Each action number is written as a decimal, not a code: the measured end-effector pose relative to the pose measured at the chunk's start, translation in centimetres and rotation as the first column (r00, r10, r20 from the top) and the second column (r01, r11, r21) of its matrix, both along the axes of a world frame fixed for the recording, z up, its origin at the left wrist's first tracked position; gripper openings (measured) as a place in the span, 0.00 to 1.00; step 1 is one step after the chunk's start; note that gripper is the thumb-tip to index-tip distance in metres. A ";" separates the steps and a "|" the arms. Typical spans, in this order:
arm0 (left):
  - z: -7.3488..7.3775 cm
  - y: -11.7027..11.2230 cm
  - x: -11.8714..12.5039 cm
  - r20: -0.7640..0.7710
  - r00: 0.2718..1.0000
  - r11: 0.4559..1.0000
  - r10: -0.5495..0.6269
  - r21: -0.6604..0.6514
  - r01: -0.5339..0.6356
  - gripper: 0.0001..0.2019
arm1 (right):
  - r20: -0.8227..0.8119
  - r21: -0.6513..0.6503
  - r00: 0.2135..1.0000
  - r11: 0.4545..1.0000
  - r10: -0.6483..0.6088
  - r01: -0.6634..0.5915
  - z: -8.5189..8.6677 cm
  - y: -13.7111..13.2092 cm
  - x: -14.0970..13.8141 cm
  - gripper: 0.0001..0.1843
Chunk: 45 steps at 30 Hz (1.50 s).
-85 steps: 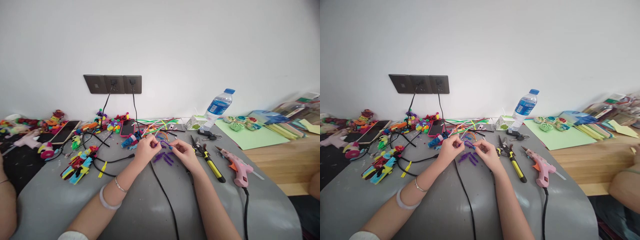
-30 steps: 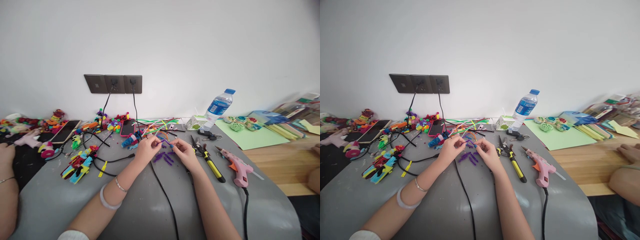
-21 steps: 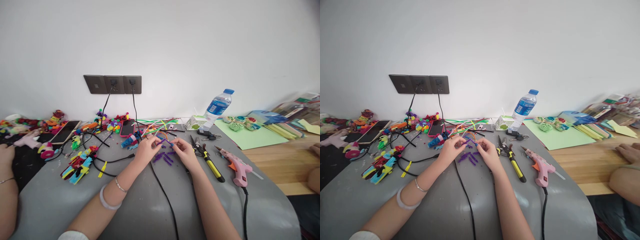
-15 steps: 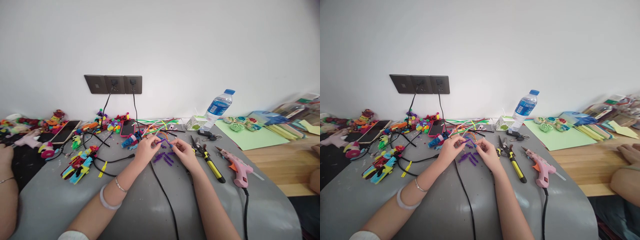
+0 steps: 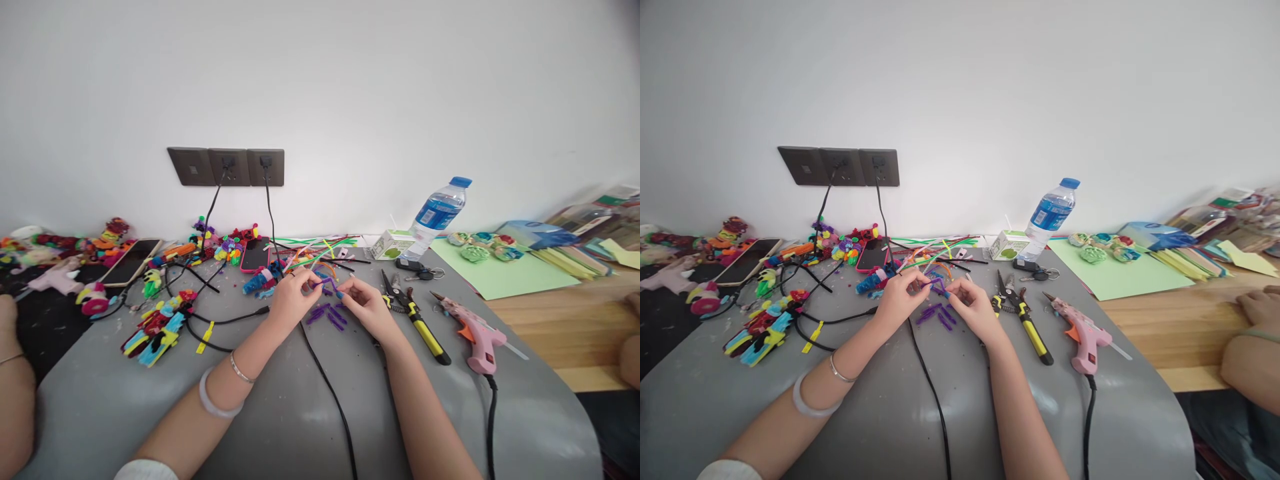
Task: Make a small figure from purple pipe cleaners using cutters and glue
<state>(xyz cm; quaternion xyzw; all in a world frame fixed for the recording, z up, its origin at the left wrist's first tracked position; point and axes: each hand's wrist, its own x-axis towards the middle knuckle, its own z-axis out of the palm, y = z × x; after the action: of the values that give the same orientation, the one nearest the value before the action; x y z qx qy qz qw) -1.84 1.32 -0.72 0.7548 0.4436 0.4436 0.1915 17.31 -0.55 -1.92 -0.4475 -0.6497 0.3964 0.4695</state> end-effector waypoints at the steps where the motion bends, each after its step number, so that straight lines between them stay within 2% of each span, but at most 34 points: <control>1: 0.0 0.0 0.0 -0.003 1.000 1.000 -0.001 -0.002 0.001 0.04 | -0.005 0.001 1.000 1.000 0.002 -0.002 0.0 0.0 0.0 0.14; 11: 0.1 -0.1 0.1 0.015 1.000 1.000 -0.024 -0.001 0.024 0.05 | 0.042 -0.018 0.999 1.000 -0.002 0.003 0.6 -0.1 -0.1 0.18; 18: 0.1 0.0 0.2 0.049 0.996 0.997 -0.073 0.021 0.072 0.05 | 0.023 -0.066 0.999 0.997 0.039 -0.037 0.6 -0.3 -0.2 0.15; 32: -0.2 -0.3 0.5 0.032 0.992 0.981 -0.124 0.153 0.118 0.07 | -0.020 -0.123 0.997 0.990 0.068 -0.070 0.6 -0.2 0.0 0.17; 39: -0.1 -0.4 0.6 0.017 0.995 0.979 -0.093 0.182 0.089 0.08 | -0.016 -0.130 0.997 0.989 0.074 -0.075 0.2 -0.1 0.0 0.19; 45: -0.2 -0.3 0.5 0.038 0.999 0.992 -0.039 0.125 0.034 0.08 | -0.014 -0.039 0.999 0.999 0.035 -0.035 0.3 -0.1 -0.1 0.14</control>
<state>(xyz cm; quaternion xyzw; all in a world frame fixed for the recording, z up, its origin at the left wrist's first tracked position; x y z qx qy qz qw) -1.38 0.98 -0.89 0.7641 0.3974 0.4820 0.1609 17.24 -0.68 -1.64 -0.4427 -0.6465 0.4201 0.4578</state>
